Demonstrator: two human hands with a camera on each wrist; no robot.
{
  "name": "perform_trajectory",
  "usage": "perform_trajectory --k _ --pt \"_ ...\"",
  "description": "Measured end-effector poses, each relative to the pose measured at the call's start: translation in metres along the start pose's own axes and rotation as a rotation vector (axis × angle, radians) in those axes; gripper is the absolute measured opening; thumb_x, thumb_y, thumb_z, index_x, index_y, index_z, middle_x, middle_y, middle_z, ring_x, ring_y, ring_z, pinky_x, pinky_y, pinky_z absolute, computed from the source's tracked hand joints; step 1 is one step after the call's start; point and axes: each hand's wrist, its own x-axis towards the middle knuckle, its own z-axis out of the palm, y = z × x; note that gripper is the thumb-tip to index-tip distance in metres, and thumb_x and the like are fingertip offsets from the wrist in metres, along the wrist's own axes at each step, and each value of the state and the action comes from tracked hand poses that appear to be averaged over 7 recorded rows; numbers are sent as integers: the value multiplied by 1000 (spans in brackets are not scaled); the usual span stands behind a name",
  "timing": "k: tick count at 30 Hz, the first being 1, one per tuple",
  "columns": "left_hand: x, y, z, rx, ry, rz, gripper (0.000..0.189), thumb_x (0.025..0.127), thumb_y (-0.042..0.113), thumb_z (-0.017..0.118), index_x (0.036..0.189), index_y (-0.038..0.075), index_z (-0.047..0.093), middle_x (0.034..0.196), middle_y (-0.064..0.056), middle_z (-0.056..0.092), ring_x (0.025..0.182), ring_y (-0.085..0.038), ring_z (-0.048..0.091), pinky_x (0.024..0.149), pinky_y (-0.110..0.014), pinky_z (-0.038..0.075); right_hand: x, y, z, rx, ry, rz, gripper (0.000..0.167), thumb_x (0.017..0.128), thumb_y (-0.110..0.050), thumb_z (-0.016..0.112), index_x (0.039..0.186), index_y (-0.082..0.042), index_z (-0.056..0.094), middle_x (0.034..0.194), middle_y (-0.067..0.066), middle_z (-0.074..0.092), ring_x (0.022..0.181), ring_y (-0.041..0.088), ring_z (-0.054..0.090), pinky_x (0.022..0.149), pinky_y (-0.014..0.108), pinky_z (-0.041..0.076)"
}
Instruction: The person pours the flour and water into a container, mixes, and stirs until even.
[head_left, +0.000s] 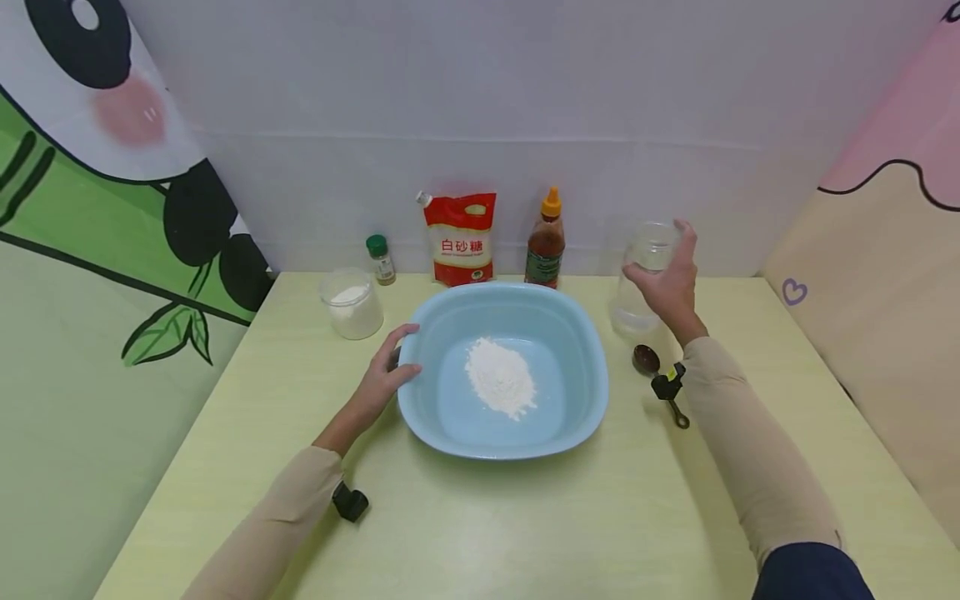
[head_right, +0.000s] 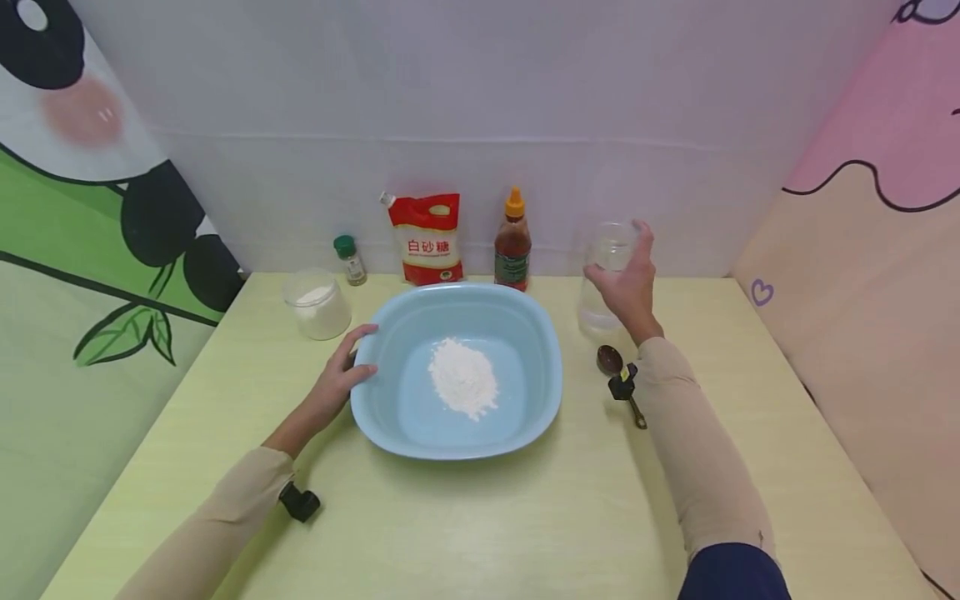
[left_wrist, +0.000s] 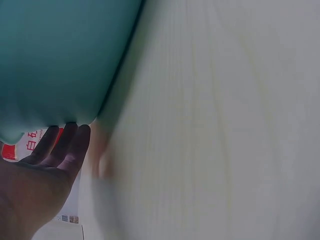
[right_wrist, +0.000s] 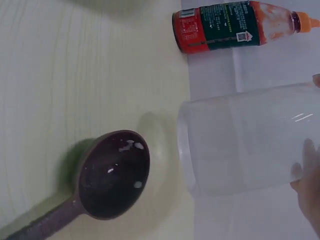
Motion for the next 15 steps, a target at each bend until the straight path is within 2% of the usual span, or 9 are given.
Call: perform_trajectory --k 7,15 --pt "0 1 -1 11 -6 -7 65 91 11 54 151 16 32 155 -29 33 132 -47 44 95 -45 49 -8 -24 -17 -26 -114 -128 96 77 -23 80 153 -26 21 130 31 54 102 46 62 88 57 48" --pt "0 0 -1 0 -12 -5 65 91 11 54 152 16 32 154 -30 34 131 -47 45 93 -42 51 -19 -57 -36 -62 -236 -257 101 73 -11 83 153 -25 24 130 28 54 113 46 57 89 63 46"
